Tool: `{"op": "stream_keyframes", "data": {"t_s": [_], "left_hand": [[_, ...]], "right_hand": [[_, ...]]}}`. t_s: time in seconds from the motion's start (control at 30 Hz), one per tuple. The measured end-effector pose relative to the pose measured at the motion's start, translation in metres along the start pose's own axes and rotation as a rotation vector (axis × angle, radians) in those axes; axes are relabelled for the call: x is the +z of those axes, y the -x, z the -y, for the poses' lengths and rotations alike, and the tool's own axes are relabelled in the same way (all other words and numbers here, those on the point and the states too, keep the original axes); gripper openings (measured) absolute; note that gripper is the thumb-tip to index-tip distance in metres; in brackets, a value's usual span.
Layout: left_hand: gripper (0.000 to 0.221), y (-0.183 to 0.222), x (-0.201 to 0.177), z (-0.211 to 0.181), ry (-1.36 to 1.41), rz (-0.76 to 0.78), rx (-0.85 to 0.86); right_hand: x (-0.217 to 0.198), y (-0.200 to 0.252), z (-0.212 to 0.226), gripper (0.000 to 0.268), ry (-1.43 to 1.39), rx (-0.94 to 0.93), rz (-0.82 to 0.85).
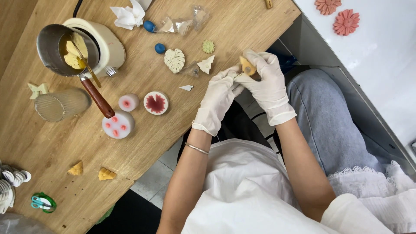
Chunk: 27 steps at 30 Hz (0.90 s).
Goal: Cleaning and trimming decorative soap pieces at a workbench.
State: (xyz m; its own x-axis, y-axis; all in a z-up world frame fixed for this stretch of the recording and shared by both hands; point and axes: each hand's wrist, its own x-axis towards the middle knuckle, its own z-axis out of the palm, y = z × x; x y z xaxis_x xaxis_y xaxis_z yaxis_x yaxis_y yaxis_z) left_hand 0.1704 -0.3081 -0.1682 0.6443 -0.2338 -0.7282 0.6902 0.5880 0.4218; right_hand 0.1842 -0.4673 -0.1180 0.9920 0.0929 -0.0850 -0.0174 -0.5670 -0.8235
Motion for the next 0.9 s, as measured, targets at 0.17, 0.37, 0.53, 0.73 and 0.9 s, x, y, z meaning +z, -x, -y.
{"op": "stream_keyframes", "data": {"t_s": [0.17, 0.37, 0.53, 0.73, 0.9], "left_hand": [[0.060, 0.041, 0.022, -0.025, 0.020, 0.016, -0.030], [0.058, 0.078, 0.002, 0.002, -0.180, -0.108, -0.111], [0.056, 0.073, -0.010, 0.023, -0.038, -0.076, -0.296], [0.055, 0.071, -0.019, 0.032, -0.063, -0.131, -0.308], [0.048, 0.084, -0.005, 0.031, -0.024, -0.153, -0.331]], "right_hand": [[-0.003, -0.001, -0.009, 0.055, 0.004, 0.066, -0.012], [0.018, -0.008, -0.043, 0.038, 0.090, -0.110, -0.335], [0.017, -0.031, -0.026, 0.042, 0.141, -0.251, -0.559], [0.019, -0.034, -0.040, 0.043, 0.076, -0.076, -0.489], [0.005, -0.028, -0.023, 0.045, 0.136, -0.071, -0.532]]}}
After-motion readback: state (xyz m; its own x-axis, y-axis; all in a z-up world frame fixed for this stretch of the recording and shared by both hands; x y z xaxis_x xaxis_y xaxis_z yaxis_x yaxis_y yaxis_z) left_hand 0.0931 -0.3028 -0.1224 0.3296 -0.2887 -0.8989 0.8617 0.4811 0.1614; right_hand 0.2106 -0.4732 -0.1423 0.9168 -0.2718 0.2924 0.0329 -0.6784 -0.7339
